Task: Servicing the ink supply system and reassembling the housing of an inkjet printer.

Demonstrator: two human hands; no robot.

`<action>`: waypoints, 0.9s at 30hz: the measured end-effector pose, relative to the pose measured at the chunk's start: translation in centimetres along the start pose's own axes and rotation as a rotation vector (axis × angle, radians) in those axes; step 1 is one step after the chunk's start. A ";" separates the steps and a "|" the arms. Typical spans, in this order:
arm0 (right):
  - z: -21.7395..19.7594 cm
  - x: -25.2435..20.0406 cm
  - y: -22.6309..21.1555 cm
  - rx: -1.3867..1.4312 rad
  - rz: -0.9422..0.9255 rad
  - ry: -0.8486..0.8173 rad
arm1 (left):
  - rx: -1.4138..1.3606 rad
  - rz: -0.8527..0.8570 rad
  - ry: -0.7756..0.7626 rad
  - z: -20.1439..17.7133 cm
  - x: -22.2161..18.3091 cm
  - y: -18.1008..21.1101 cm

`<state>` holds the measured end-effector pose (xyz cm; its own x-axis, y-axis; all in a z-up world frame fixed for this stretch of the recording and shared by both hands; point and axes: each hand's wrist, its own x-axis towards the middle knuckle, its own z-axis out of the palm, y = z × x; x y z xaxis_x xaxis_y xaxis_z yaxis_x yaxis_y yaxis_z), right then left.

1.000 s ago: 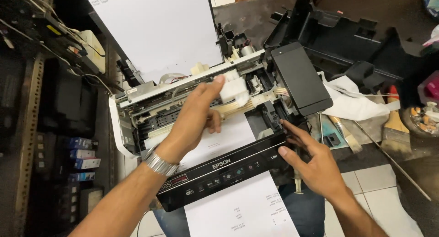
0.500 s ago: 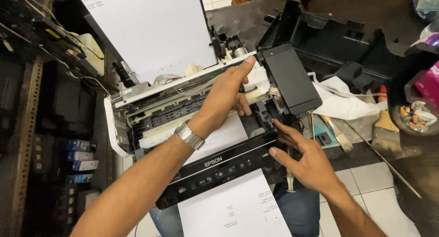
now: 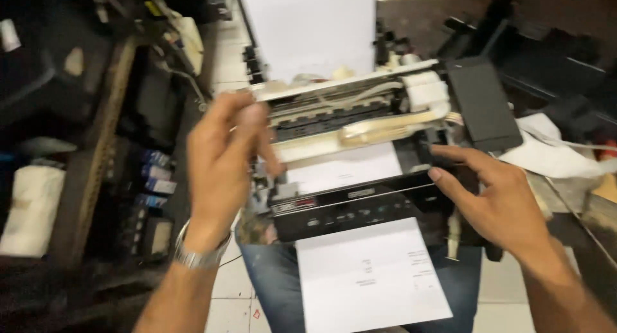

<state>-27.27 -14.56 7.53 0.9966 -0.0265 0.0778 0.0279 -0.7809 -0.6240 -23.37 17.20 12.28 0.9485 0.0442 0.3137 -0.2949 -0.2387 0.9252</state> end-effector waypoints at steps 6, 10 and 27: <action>4.1 3.7 -6.8 -0.276 -0.708 -0.014 | 0.115 0.023 0.468 -6.4 -9.7 -4.9; 8.4 7.5 -13.0 -0.231 -0.571 -0.389 | -0.021 -0.245 0.608 -5.4 -15.3 -12.2; 24.0 15.6 -11.7 -0.063 -0.583 -0.561 | 0.282 0.128 0.307 0.3 -14.9 -13.1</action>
<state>-10.18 9.13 -2.63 0.7141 0.6991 -0.0348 0.5668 -0.6066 -0.5575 -33.65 19.42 -4.59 0.8151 0.2733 0.5108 -0.3249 -0.5145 0.7936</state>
